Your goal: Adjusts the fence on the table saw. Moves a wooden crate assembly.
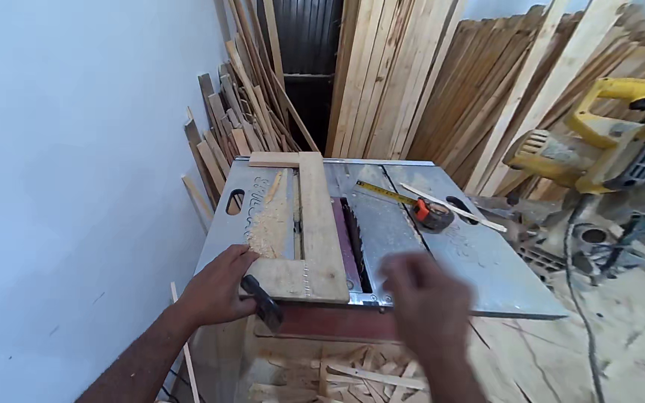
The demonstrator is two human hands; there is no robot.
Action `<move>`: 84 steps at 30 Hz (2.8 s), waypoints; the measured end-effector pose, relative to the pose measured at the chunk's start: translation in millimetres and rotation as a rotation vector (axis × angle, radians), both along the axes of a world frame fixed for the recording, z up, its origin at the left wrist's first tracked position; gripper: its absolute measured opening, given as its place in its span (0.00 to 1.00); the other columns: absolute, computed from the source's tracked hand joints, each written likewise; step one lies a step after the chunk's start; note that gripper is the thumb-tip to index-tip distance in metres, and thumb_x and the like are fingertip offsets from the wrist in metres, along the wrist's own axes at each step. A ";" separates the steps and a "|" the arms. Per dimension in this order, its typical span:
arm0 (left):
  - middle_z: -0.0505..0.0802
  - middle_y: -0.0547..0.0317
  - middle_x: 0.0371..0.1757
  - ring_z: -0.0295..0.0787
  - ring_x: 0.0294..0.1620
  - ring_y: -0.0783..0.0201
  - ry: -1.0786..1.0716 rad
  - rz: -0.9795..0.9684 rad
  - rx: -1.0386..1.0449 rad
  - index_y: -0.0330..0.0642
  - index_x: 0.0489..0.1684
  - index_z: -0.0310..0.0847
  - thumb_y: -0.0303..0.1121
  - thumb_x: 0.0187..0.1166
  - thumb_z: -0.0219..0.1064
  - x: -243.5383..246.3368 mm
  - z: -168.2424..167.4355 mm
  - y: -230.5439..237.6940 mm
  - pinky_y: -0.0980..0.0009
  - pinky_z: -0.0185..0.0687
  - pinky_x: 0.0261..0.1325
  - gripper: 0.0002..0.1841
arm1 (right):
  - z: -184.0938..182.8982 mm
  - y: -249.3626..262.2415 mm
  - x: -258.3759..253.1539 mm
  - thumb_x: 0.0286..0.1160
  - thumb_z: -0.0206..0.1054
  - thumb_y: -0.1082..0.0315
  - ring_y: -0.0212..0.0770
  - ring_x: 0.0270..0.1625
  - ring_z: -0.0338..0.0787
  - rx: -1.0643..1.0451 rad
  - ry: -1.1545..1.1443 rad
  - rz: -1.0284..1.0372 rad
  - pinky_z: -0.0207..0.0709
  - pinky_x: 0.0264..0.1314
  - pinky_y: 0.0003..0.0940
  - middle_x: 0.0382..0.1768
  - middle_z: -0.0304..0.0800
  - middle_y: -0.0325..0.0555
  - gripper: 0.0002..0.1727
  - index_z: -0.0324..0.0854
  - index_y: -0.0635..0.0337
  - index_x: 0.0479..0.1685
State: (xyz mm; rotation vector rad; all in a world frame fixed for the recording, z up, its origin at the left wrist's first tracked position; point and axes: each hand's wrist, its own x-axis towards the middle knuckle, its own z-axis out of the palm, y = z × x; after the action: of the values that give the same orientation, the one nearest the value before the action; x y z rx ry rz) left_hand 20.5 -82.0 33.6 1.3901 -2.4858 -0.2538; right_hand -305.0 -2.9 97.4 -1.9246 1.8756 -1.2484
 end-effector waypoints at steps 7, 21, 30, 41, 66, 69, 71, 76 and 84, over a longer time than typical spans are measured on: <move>0.76 0.49 0.80 0.75 0.79 0.56 0.042 -0.102 0.082 0.47 0.85 0.70 0.52 0.67 0.78 10.8 3.5 -3.7 0.57 0.78 0.76 0.43 | -86.7 11.9 125.9 0.81 0.64 0.42 0.56 0.50 0.94 0.735 0.041 0.349 0.86 0.56 0.59 0.45 0.93 0.56 0.31 0.81 0.62 0.67; 0.73 0.49 0.87 0.55 0.93 0.46 0.056 -0.170 0.061 0.51 0.88 0.67 0.88 0.42 0.67 22.9 -1.1 -1.3 0.37 0.49 0.91 0.67 | -83.9 5.4 191.9 0.87 0.55 0.53 0.56 0.51 0.96 0.665 0.272 0.139 0.86 0.51 0.59 0.43 0.96 0.55 0.23 0.87 0.61 0.56; 0.79 0.52 0.82 0.59 0.92 0.46 0.044 -0.185 -0.189 0.44 0.82 0.70 0.79 0.57 0.64 27.8 -21.4 4.1 0.41 0.57 0.90 0.56 | -170.9 7.4 177.1 0.82 0.65 0.54 0.52 0.67 0.90 0.619 -0.112 0.213 0.82 0.72 0.50 0.63 0.91 0.56 0.26 0.82 0.61 0.72; 0.80 0.47 0.80 0.62 0.90 0.44 0.051 -0.237 -0.188 0.39 0.81 0.69 0.75 0.56 0.66 28.2 -22.0 -1.2 0.44 0.62 0.89 0.56 | -240.1 -14.0 226.0 0.65 0.79 0.67 0.51 0.48 0.96 0.348 -0.442 -0.012 0.90 0.54 0.52 0.48 0.95 0.56 0.29 0.81 0.66 0.69; 0.80 0.40 0.80 0.64 0.89 0.38 0.074 -0.244 -0.240 0.31 0.79 0.67 0.71 0.59 0.63 26.3 -22.8 2.3 0.44 0.69 0.85 0.55 | -185.0 -35.4 205.0 0.88 0.56 0.77 0.26 0.47 0.84 0.715 -1.187 0.172 0.77 0.58 0.23 0.49 0.89 0.45 0.13 0.82 0.69 0.61; 0.79 0.40 0.81 0.64 0.89 0.39 0.076 -0.246 -0.226 0.31 0.80 0.67 0.72 0.59 0.64 26.1 -21.9 1.7 0.44 0.69 0.85 0.56 | -265.9 -32.4 228.1 0.87 0.61 0.64 0.32 0.64 0.86 0.411 -1.863 0.467 0.80 0.70 0.36 0.61 0.89 0.39 0.15 0.80 0.52 0.68; 0.80 0.40 0.81 0.64 0.89 0.39 0.078 -0.247 -0.225 0.30 0.80 0.67 0.72 0.60 0.63 26.2 -21.9 1.5 0.44 0.68 0.86 0.56 | -289.1 -30.5 246.6 0.81 0.67 0.57 0.34 0.60 0.89 0.404 -2.047 0.523 0.83 0.67 0.38 0.56 0.91 0.36 0.15 0.81 0.45 0.64; 0.80 0.41 0.80 0.65 0.89 0.40 0.066 -0.241 -0.229 0.30 0.80 0.68 0.73 0.60 0.62 26.6 -21.4 1.7 0.45 0.68 0.86 0.56 | -274.0 -25.8 257.5 0.88 0.52 0.59 0.42 0.53 0.93 0.519 -2.208 0.453 0.86 0.62 0.40 0.50 0.92 0.47 0.15 0.80 0.53 0.59; 0.81 0.41 0.79 0.67 0.88 0.40 0.078 -0.239 -0.233 0.30 0.78 0.70 0.72 0.58 0.64 25.8 -20.6 0.9 0.45 0.70 0.85 0.55 | -246.4 -34.1 202.3 0.95 0.47 0.47 0.25 0.09 0.62 1.112 -2.057 0.424 0.66 0.14 0.19 0.11 0.62 0.29 0.23 0.76 0.51 0.35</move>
State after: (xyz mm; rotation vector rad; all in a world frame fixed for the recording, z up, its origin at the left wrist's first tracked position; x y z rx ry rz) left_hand 46.3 -81.1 12.9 0.9753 -2.5206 -0.0620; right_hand -102.6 -37.0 -149.1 0.0616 0.4963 -0.8052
